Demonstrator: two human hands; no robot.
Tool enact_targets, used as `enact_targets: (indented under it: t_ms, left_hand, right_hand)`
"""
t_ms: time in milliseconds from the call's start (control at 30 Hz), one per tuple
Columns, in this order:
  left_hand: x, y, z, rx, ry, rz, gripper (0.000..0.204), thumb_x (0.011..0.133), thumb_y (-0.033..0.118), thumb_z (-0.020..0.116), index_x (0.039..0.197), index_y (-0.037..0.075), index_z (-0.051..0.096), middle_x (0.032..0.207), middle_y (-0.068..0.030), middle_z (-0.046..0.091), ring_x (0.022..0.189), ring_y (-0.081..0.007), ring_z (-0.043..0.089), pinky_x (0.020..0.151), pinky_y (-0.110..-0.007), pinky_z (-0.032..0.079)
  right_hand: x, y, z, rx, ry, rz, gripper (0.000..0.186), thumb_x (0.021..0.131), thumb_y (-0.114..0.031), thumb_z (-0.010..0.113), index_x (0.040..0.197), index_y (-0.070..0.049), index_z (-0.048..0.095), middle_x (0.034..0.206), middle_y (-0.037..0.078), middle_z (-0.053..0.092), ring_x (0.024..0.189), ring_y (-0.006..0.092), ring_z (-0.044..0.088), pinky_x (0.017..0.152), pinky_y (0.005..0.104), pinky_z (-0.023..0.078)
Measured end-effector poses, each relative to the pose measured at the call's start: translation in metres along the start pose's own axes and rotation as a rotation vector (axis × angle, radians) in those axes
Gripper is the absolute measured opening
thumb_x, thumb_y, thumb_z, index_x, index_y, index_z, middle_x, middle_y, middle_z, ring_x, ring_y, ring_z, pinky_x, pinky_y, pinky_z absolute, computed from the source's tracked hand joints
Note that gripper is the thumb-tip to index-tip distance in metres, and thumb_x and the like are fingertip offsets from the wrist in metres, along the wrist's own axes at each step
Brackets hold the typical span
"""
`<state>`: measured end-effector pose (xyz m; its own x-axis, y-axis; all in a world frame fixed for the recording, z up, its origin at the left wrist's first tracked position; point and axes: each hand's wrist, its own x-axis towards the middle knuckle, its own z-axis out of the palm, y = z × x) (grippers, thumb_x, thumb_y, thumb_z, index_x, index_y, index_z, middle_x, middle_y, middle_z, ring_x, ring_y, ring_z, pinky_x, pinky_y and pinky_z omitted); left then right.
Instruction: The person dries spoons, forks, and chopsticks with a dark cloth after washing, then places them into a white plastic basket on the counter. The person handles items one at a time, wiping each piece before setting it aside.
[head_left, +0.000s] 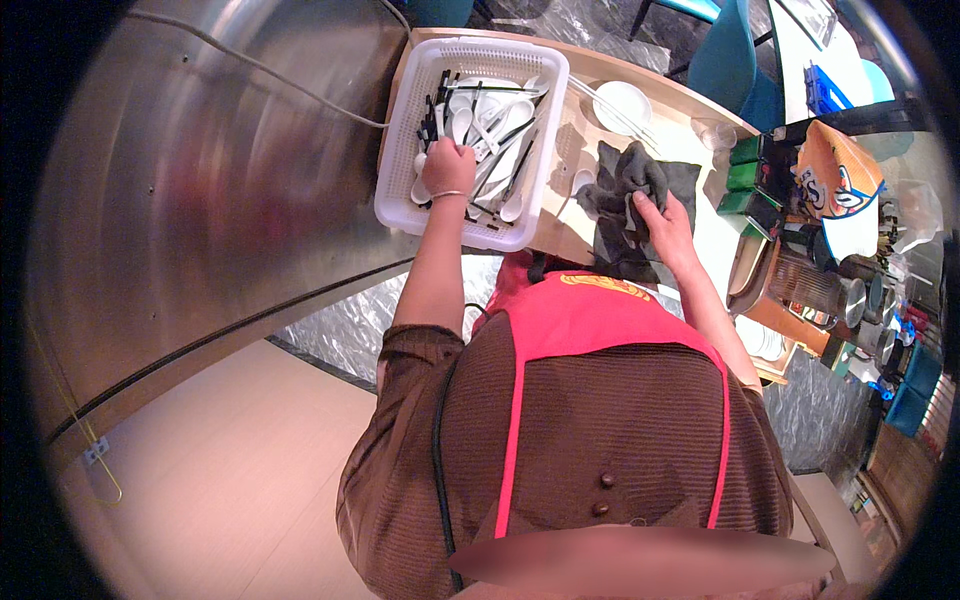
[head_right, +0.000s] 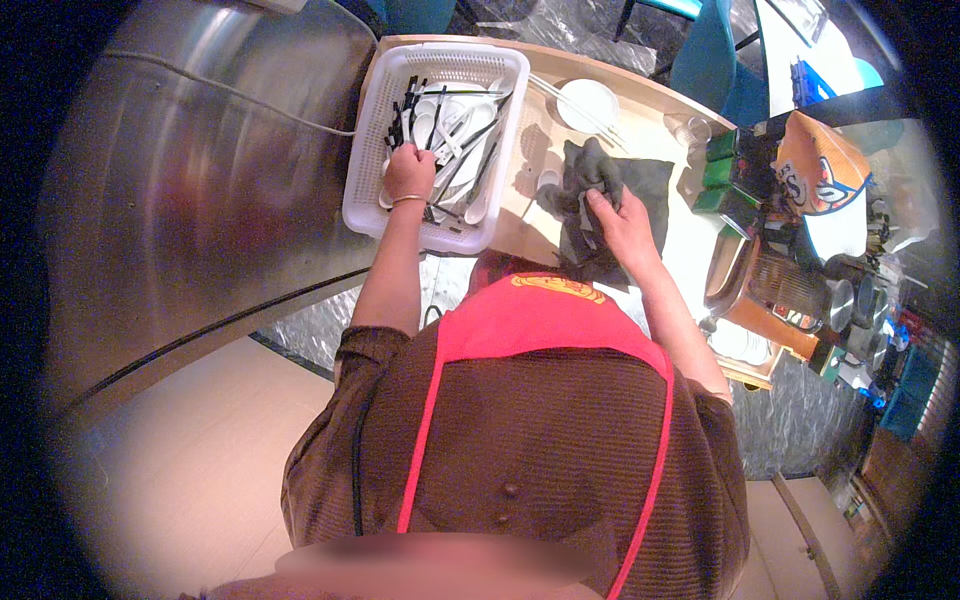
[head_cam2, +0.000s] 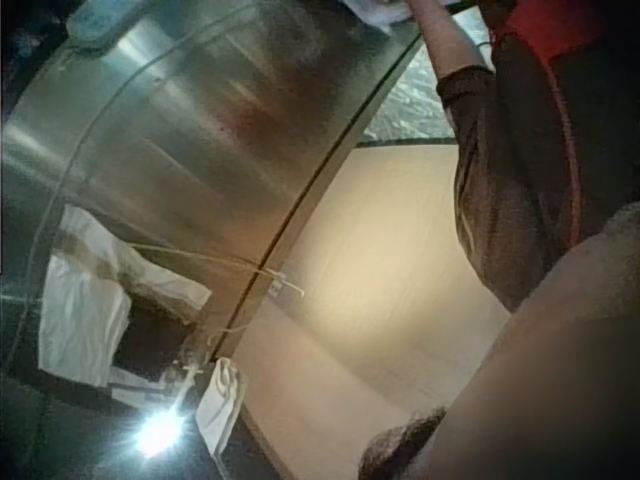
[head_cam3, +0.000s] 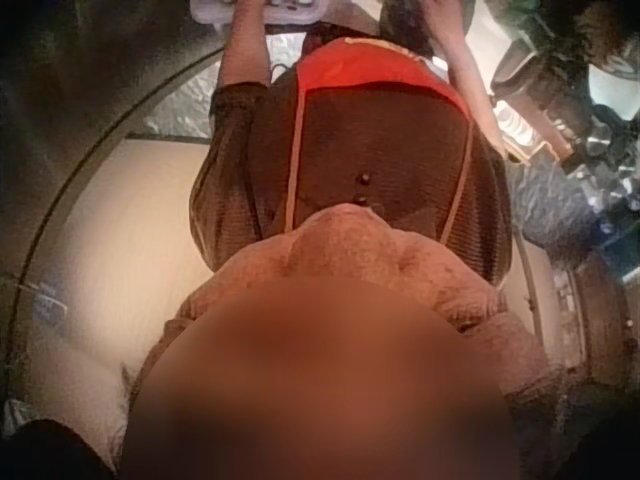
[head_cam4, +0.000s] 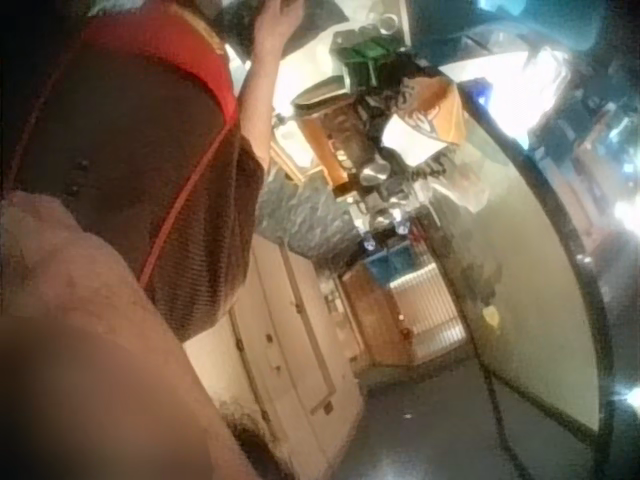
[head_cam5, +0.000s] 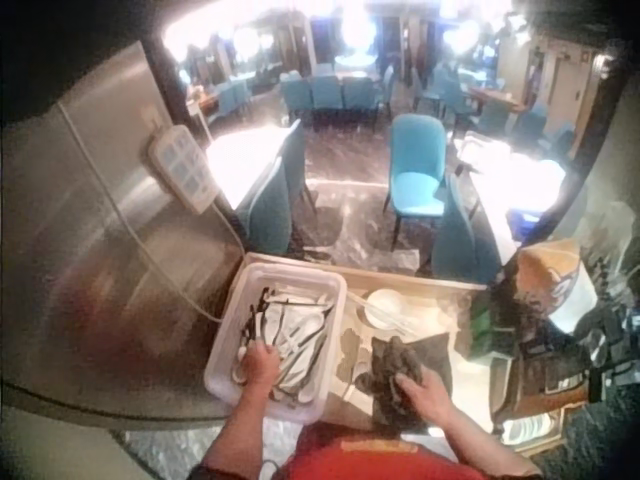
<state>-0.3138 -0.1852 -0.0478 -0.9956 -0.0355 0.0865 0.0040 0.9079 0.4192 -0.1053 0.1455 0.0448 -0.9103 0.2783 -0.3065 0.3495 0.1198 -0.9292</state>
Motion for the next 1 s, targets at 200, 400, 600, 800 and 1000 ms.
enact_targets:
  t_ms: [200,400,600,800,1000]
  left_hand:
    - [-0.055,0.036,-0.049,-0.424,-0.171,0.209,0.021,0.101,0.022,0.056,0.102,0.003,0.065,0.089,-0.0252,0.070,0.085,-0.0481,0.068,0.071,-0.056,0.053]
    - [-0.139,0.113,-0.091,-0.133,-0.214,0.877,0.010,0.097,0.019,0.060,0.098,0.010,0.063,0.083,-0.0111,0.065,0.072,-0.0362,0.068,0.061,-0.048,0.054]
    - [-0.127,0.119,-0.110,-0.169,-0.420,0.678,0.016,0.101,0.020,0.058,0.101,0.006,0.065,0.092,-0.0182,0.069,0.080,-0.0408,0.069,0.067,-0.050,0.055]
    - [-0.155,0.158,-0.110,-0.669,-0.389,0.486,0.016,0.103,0.019,0.062,0.106,0.004,0.067,0.079,-0.0215,0.065,0.071,-0.0412,0.066,0.064,-0.047,0.050]
    - [-0.174,0.177,-0.085,-0.523,-0.166,0.646,0.016,0.101,0.018,0.061,0.104,0.004,0.069,0.080,-0.0202,0.067,0.073,-0.0431,0.067,0.063,-0.051,0.051]
  right_hand:
    - [-0.016,-0.047,0.002,-0.009,-0.195,-0.053,0.045,0.103,-0.030,0.060,0.133,0.004,0.057,0.111,0.012,0.067,0.102,0.0194,0.063,0.090,0.0353,0.051]
    - [0.002,-0.068,0.027,-0.723,-0.440,-0.613,0.027,0.087,-0.007,0.070,0.111,0.000,0.060,0.130,0.024,0.063,0.121,0.0454,0.059,0.095,0.0480,0.053]
    - [0.022,-0.076,-0.009,-0.665,-0.345,-0.543,0.028,0.080,0.001,0.066,0.109,-0.003,0.067,0.105,0.023,0.070,0.103,0.0461,0.065,0.087,0.0480,0.054]
    - [0.028,-0.078,0.000,-0.029,0.315,-0.386,0.027,0.093,-0.002,0.075,0.119,-0.001,0.071,0.100,0.008,0.077,0.091,0.0120,0.068,0.081,0.0308,0.056]
    - [0.012,-0.070,0.032,1.159,0.335,0.087,0.022,0.100,-0.002,0.062,0.121,0.005,0.065,0.111,0.015,0.072,0.097,0.0284,0.073,0.086,0.0443,0.060]
